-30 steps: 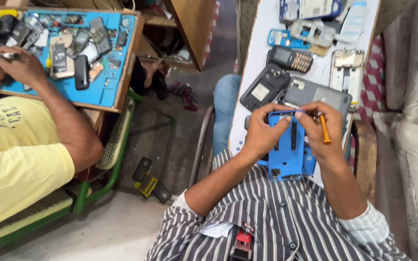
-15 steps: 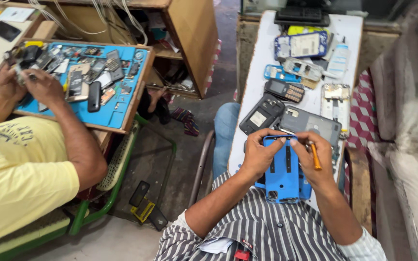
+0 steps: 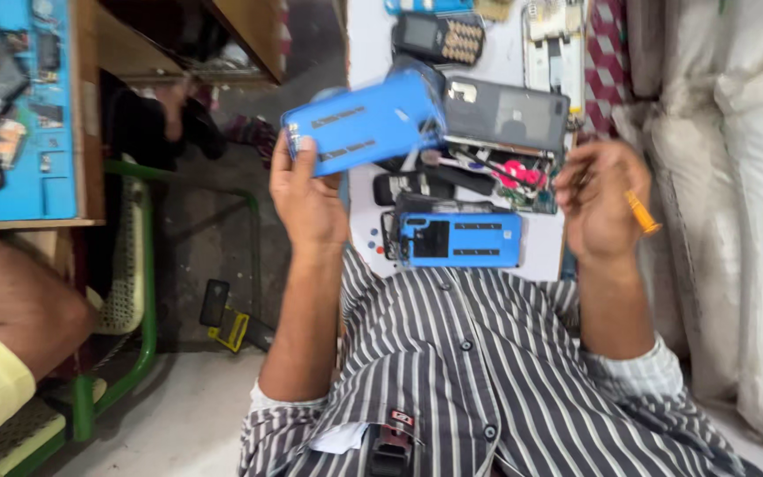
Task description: The person uses a yellow screwdriver to pry and separate the back cover of a blue smartphone, then scrapes adhesive residue from the cover's interior. The person handles the phone casing and a screwdriver while seated at a cluttered workbench.
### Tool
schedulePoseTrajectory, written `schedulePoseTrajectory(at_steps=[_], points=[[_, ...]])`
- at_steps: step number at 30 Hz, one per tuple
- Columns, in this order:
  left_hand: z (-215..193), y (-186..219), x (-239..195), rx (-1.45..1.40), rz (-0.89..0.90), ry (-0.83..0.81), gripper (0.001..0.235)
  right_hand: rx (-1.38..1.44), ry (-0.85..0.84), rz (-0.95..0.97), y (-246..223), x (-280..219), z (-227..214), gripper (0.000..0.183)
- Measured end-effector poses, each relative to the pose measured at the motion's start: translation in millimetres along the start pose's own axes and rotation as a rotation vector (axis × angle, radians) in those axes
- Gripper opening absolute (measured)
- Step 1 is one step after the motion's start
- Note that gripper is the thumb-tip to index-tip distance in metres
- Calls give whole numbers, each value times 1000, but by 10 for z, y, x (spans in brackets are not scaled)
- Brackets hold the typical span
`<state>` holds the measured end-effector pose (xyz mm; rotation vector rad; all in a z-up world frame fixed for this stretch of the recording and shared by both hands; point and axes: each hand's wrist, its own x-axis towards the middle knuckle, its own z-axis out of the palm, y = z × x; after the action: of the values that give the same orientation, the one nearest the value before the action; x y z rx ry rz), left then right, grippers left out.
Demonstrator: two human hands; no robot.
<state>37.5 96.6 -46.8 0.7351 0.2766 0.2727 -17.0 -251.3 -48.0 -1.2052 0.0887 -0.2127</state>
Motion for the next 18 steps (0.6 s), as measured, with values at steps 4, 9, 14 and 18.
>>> schedulePoseTrajectory(at_steps=[4, 9, 14, 18], points=[[-173, 126, -75, -91, -103, 5, 28, 11, 12, -22, -126, 38, -49, 38], [-218, 164, -191, -99, -159, -7, 35, 4, -23, 48, -55, -94, 114, 35], [10, -19, -403, 17, -171, -136, 42, -145, -181, 87, -41, -113, 243, 42], [213, -337, -678, 213, -213, -389, 57, -141, -269, 52, -47, -75, 331, 45]])
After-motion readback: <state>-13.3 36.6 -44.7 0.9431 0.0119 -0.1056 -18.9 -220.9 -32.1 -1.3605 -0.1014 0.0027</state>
